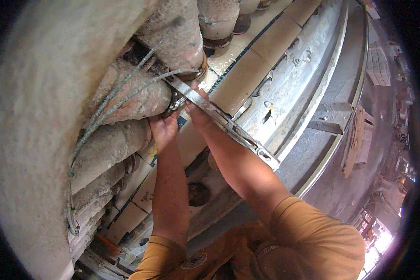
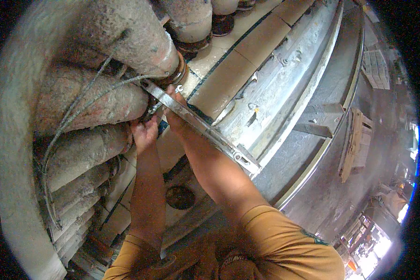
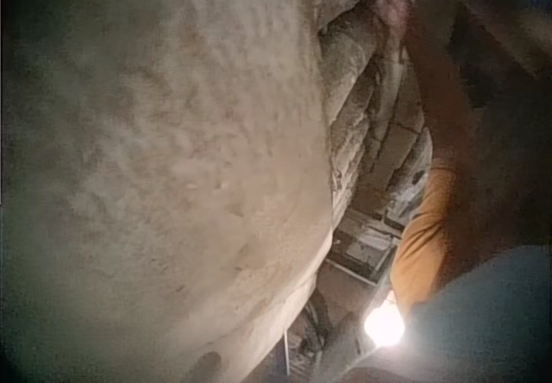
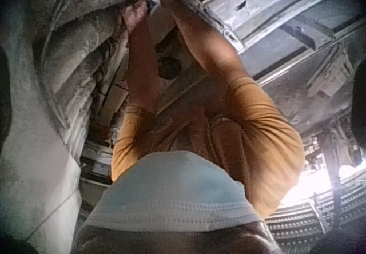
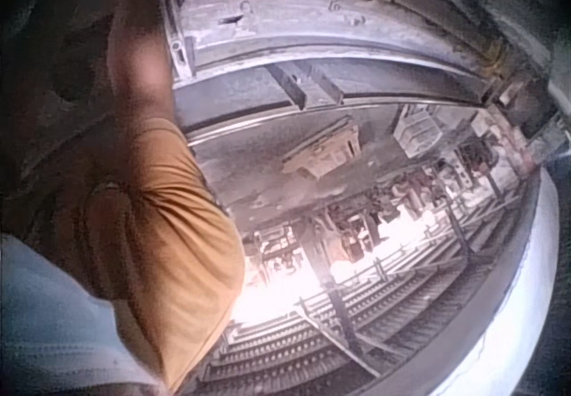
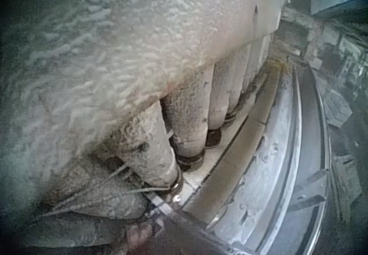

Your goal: The person picks up a dirty circular metal disc and scrapes its surface with a small tool, then places it on a shelf. The person repeats this process with another disc, scraping and placing it on the shelf. The person then uses a wrench to tighten a bolt on a metal bracket above the shelf.

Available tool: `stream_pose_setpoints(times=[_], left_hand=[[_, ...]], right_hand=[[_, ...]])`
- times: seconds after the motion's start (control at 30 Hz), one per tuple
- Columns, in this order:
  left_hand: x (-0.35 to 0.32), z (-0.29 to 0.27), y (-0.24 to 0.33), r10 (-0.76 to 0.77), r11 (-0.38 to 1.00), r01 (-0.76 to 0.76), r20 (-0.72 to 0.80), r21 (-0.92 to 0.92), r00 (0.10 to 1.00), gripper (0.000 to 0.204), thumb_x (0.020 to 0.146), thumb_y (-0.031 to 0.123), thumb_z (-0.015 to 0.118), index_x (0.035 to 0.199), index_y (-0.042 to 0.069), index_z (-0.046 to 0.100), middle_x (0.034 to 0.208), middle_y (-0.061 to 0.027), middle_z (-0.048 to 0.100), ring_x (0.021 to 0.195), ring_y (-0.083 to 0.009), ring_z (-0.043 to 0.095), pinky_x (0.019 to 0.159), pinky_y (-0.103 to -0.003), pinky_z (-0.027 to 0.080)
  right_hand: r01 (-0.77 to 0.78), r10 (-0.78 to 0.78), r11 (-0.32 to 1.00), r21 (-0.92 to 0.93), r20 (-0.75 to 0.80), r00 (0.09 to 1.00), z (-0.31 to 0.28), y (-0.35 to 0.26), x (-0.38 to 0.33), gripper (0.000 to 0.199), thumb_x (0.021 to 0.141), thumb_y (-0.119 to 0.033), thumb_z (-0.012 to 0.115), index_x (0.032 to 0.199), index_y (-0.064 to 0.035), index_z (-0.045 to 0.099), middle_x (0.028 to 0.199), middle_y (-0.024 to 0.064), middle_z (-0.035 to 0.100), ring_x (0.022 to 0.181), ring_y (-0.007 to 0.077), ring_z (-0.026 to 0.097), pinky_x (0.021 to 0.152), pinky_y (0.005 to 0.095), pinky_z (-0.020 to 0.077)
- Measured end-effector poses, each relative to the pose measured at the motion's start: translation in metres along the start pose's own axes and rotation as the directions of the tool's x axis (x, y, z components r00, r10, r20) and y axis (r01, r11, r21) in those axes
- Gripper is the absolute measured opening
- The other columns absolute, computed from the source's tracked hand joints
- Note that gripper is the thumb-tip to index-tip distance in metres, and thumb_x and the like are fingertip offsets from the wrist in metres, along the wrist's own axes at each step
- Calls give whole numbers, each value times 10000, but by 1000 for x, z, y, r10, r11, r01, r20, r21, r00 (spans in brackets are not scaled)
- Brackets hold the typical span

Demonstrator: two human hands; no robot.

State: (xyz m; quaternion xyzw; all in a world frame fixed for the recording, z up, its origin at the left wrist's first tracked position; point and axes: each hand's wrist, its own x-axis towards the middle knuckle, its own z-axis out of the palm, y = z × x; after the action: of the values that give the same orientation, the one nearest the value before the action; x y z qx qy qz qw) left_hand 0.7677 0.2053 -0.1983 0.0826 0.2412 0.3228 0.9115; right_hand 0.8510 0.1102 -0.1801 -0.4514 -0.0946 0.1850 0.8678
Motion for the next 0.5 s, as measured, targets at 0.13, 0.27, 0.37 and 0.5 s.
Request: stream_pose_setpoints(times=[0.13,0.27,0.37,0.5], left_hand=[[-2,-1,2,8,999,-12,133,33,991,461,862,224,652,1269,59,514,1297,-120,548,1177,-313,540,958,-521,487],[1,2,-4,15,1000,-15,11,1,1000,458,880,251,629,1274,49,509,1297,-131,545,1183,-325,532,949,-536,483],[1,-10,3,41,999,-40,-22,32,999,456,892,272,608,1276,47,508,1299,-138,544,1185,-331,528,953,-549,464],[-2,3,18,-668,675,737,389,-44,635,462,896,299,595,1276,50,510,1296,-130,547,1187,-322,522,992,-545,417]], right_hand=[[-276,286,957,87,-125,950,12,-8,1,231,971,-405,489,886,-191,475,695,-70,434,575,37,391,494,202,321],[-393,394,918,60,-270,879,3,-4,-16,212,965,-390,514,932,-184,551,695,-62,443,575,49,405,508,206,339],[-564,566,822,79,-234,791,9,-31,-50,271,951,-421,533,1092,-195,579,727,-46,513,607,67,459,539,215,378],[-546,798,520,657,-146,585,46,-65,-79,310,970,-371,509,1237,-215,526,817,-25,594,670,82,517,582,237,431]])
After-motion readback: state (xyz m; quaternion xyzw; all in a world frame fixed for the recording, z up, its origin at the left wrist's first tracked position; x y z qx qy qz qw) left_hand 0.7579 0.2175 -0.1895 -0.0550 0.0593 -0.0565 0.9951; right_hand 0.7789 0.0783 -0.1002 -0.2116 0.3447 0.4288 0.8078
